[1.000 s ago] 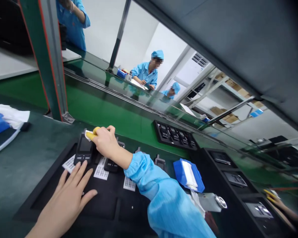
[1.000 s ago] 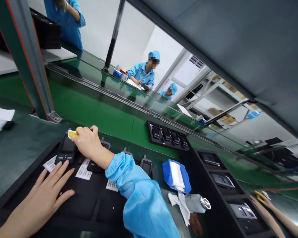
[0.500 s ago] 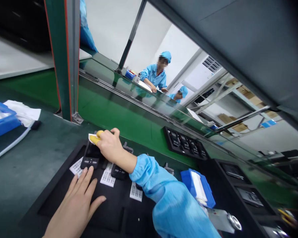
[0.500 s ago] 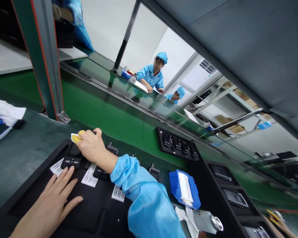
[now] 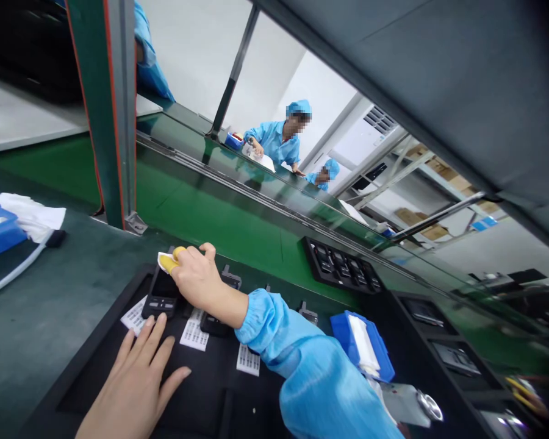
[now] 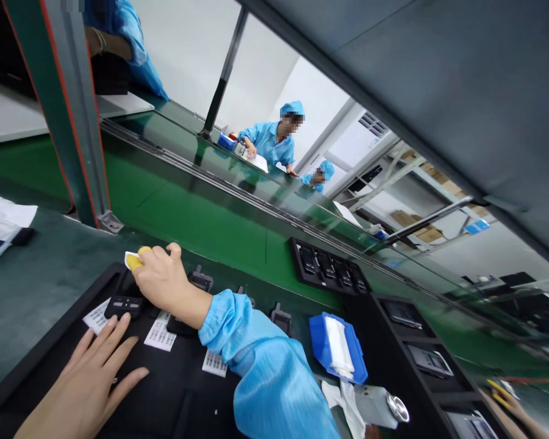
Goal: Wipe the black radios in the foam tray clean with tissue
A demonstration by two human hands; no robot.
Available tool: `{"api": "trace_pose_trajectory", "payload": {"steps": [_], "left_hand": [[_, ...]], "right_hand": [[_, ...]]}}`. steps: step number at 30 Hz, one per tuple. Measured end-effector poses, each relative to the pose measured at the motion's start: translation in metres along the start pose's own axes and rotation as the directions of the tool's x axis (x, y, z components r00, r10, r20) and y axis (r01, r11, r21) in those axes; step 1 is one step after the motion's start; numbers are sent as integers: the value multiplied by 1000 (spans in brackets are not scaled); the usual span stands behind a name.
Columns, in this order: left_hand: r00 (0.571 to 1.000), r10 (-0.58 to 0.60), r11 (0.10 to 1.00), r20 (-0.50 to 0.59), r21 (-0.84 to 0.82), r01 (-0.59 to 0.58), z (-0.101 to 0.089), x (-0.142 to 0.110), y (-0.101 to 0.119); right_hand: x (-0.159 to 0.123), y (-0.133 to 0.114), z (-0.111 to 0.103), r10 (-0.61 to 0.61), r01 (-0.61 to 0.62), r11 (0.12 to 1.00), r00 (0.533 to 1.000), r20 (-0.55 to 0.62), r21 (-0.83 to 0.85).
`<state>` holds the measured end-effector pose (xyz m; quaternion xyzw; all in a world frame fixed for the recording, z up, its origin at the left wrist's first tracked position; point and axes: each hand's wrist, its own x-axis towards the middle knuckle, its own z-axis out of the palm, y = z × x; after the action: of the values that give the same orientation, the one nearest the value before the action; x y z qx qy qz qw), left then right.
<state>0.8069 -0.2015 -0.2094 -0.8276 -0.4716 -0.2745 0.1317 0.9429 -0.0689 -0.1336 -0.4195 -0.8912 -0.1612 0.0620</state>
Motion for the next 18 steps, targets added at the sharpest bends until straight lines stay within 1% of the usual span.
{"api": "trace_pose_trajectory", "payload": {"steps": [3,5,7,10,12,15,17,18], "left_hand": [[1000,-20,1000,6,-13,20,0,0,0],[1000,-21,1000,11,-14,21,0,0,0],[1000,-9,1000,1,-13,9,0,1,1],[999,18,1000,-32,-22,-19,0,1,-1],[998,35,998,-60,-41,-38,0,0,-3],[993,31,992,-114,-118,-45,-3,-4,-7],[988,-29,981,-149,-195,-1,-8,-5,-7],[984,-71,973,-162,-229,33,-11,-4,-7]], "right_hand": [[-10,9,0,47,-47,999,998,43,8],[-24,7,3,61,-63,998,996,64,16],[-40,-1,7,24,-27,999,997,69,31],[-61,-23,15,-84,79,994,994,67,74],[-71,-35,17,-126,118,988,989,73,104],[-70,-40,12,-156,143,980,983,94,137],[-58,-31,3,-135,120,984,985,107,133],[-50,-25,-1,-97,84,989,989,110,120]]}}
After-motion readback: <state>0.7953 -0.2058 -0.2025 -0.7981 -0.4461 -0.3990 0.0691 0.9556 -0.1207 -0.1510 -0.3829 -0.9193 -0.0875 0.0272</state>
